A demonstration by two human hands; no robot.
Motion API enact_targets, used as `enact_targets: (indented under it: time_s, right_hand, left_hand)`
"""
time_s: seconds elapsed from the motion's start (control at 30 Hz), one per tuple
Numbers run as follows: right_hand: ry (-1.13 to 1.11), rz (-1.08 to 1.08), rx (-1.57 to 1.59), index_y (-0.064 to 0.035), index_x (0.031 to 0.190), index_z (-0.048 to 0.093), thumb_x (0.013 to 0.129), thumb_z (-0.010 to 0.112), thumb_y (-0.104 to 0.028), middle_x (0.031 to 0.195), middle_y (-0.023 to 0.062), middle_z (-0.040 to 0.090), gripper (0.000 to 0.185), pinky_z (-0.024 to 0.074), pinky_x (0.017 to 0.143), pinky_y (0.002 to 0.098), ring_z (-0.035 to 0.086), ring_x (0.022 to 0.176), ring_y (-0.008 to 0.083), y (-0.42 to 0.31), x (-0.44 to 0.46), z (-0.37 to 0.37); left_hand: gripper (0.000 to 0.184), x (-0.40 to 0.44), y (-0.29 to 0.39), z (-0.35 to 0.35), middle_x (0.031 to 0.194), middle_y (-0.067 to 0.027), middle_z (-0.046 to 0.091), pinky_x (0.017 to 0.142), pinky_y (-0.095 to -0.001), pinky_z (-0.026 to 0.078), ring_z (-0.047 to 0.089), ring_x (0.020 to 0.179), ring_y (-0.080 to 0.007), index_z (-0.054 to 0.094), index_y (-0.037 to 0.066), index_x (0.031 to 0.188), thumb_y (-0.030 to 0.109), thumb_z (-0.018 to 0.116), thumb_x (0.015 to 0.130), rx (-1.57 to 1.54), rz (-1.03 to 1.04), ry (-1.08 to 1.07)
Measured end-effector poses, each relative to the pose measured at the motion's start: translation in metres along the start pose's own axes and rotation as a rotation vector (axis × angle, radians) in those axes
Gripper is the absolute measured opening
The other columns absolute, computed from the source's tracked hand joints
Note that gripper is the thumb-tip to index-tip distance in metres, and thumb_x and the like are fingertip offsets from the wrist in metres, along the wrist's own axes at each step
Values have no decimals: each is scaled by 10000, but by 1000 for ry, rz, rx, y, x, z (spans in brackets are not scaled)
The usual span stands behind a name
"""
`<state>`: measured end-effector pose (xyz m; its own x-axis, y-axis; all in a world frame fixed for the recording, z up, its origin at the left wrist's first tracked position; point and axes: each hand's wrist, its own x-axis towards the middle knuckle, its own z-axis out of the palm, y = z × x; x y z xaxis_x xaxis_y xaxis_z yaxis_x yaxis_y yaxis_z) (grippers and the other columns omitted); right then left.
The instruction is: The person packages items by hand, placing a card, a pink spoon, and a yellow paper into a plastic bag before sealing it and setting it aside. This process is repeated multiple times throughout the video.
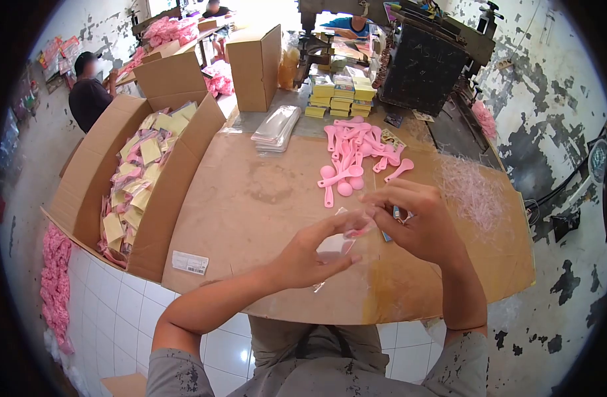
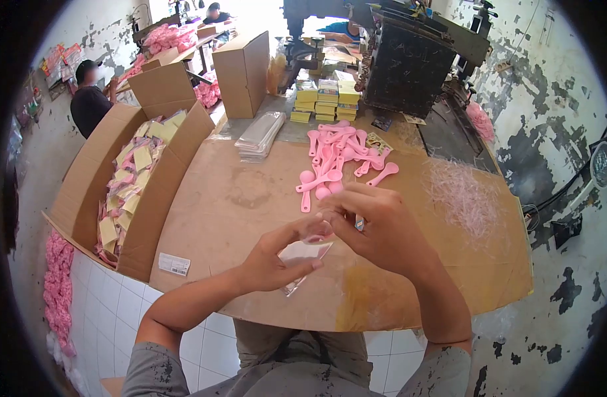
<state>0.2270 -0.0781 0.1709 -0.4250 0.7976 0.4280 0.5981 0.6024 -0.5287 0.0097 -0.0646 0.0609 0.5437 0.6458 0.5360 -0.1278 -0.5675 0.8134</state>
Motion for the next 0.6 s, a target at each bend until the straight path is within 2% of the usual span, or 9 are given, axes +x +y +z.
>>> enact_targets:
  time_s: [0.03,0.13,0.27,0.37,0.47,0.53,0.6]
  right_hand:
    - [-3,33,31,-9,1018,757,911,727,-80,862,88,705,132,518,622,304,668,706,165,0,1,1]
    - [18,75,91,-9,1022,753,916,718,-74,824,83,699,130,494,582,280,644,671,150,-1,1,6]
    - [15,59,115,-18,1039,747,898,726,-50,814,77,689,146,469,556,260,634,656,130,7,-1,13]
    - [333,13,20,-41,1019,739,853,758,-31,896,60,687,168,482,616,301,660,764,160,15,0,26]
    - [387,-380,-348,-70,1002,725,800,794,-49,1001,38,674,215,485,758,360,659,931,208,21,0,29]
    - [333,-392,-448,-79,990,715,786,803,-75,1042,28,667,221,460,829,389,639,1000,234,16,-2,37]
    - [306,-395,-483,-84,986,710,779,807,-93,1056,22,663,229,445,867,399,630,1031,240,14,-3,43]
  left_hand:
    - [543,-1,-3,2,1403,-147,617,1030,-370,531,617,1288,-226,479,2,1487,41,685,987,-48,-40,34]
    - [457,1,-7,-1,1266,-133,712,995,-323,538,710,1125,-189,506,14,1461,56,632,1023,-138,-73,103]
    - [386,-1,-5,-6,1120,-106,755,904,-279,560,712,1006,-109,542,13,1421,40,600,1040,-190,-237,94]
    - [390,-2,0,-7,1077,-97,762,847,-253,559,696,954,-78,543,11,1423,34,601,1037,-282,-275,118]
    - [449,-3,-2,-8,1072,-107,763,824,-253,567,701,945,-90,499,4,1462,22,609,1028,-271,-250,105]
    - [504,-5,-3,-5,1043,-127,769,812,-268,589,721,946,-119,445,-10,1498,18,614,1024,-263,-232,111]
    - [560,-9,-5,-2,1012,-128,771,779,-258,581,712,904,-106,404,-17,1525,13,630,1013,-179,-218,79]
